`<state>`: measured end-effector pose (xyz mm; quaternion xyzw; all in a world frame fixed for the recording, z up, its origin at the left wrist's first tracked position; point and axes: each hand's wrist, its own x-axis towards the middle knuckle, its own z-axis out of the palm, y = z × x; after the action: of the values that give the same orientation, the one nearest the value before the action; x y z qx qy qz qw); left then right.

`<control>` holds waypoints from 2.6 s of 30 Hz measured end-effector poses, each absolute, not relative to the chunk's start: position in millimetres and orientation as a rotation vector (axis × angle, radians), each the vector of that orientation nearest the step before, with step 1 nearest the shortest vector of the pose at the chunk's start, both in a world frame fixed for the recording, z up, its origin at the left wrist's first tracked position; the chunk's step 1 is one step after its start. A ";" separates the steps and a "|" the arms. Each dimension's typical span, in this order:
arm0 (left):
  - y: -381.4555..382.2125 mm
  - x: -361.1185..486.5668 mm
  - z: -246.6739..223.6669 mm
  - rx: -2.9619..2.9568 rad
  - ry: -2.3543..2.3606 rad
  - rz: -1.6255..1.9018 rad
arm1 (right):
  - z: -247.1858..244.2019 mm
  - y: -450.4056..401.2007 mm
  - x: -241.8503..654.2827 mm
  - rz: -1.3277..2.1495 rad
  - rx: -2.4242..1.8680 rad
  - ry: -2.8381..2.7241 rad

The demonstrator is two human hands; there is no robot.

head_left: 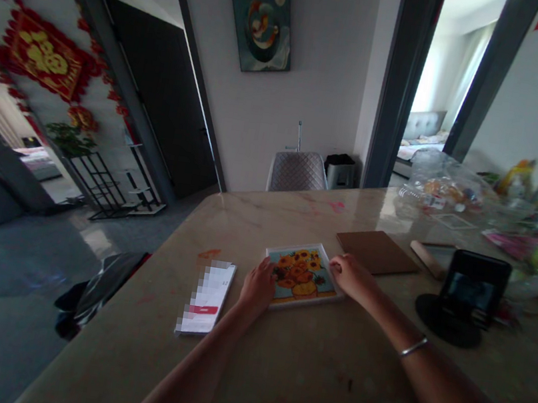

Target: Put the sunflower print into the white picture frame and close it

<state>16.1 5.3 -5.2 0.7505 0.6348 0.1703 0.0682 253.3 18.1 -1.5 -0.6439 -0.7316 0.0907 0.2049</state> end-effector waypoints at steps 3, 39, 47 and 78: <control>7.5 13.8 -7.2 2.248 1.919 0.561 | -6.5 22.1 262.1 0.054 -1.895 -1.950; 6.0 6.4 -5.9 2.262 1.833 0.554 | -3.8 32.4 271.0 -0.364 -2.233 -1.900; 5.4 6.9 -6.7 2.286 1.836 0.572 | 23.2 10.1 252.0 -0.469 -2.063 -2.031; 12.1 7.7 -14.5 2.308 1.869 0.605 | 19.0 4.9 230.9 -0.285 -1.872 -2.067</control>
<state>7.7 12.1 -14.5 0.7604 0.6156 0.1992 0.0553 230.9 4.9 19.0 -0.6582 -0.7269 -0.1004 0.1683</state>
